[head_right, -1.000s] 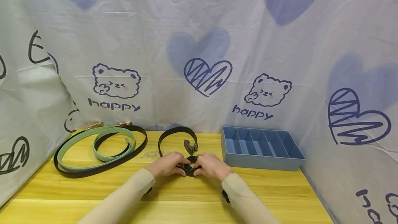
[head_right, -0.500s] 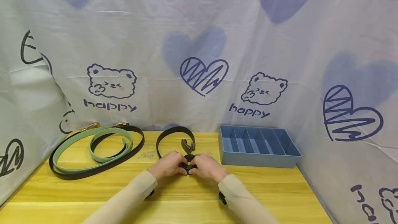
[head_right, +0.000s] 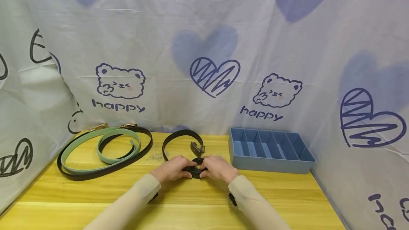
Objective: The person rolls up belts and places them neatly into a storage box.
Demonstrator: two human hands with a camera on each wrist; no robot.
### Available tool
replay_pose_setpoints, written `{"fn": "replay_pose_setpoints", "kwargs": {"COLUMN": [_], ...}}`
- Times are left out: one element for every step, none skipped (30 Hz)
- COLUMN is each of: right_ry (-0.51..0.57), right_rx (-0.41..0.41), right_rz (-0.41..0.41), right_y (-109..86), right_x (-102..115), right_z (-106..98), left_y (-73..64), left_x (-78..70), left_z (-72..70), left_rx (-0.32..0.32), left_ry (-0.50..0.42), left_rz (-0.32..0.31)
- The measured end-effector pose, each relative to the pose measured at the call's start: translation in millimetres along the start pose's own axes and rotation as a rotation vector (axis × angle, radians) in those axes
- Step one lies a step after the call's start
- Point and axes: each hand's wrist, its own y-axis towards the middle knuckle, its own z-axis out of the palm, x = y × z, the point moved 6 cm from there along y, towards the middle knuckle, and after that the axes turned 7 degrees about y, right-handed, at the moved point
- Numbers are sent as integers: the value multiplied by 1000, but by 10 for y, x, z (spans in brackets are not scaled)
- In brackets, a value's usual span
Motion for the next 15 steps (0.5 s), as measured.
{"fn": "replay_pose_setpoints", "kwargs": {"right_ry": [1,0,3,9,15,18,18,18,20,20,17,14,8,9,7], "right_rx": [4,7,12,15,16,16,15,13,10,3,-6,-14,-23,-34,-47], "right_rz": [-6,-10,-11,-11,-11,-11,-7,-2,5,13,23,38,51,59,65], "right_y": [3,4,3,1,-2,-2,-6,-10,-11,-13,-14,-13,-14,-12,-9], "right_x": [-4,-7,-8,-8,-4,-3,-3,-2,-2,-3,-7,-16,-23,-31,-35], "right_z": [2,5,7,10,10,15,20,24,30,31,34,41,45,48,50], "left_y": [-2,1,6,15,26,38,52,65,74,81,90,98,106,113,118], "left_x": [6,10,10,9,7,0,-6,-10,-9,-9,-5,-4,-3,-4,-4], "left_z": [1,3,6,10,15,15,18,18,20,17,16,14,13,10,8], "left_rx": [3,5,4,0,-3,-8,-11,-13,-12,-13,-15,-18,-23,-28,-35], "left_ry": [6,18,30,40,53,63,68,71,68,62,61,63,64,69,78], "left_rz": [1,7,14,19,20,24,27,24,14,2,-12,-22,-33,-43,-53]}}
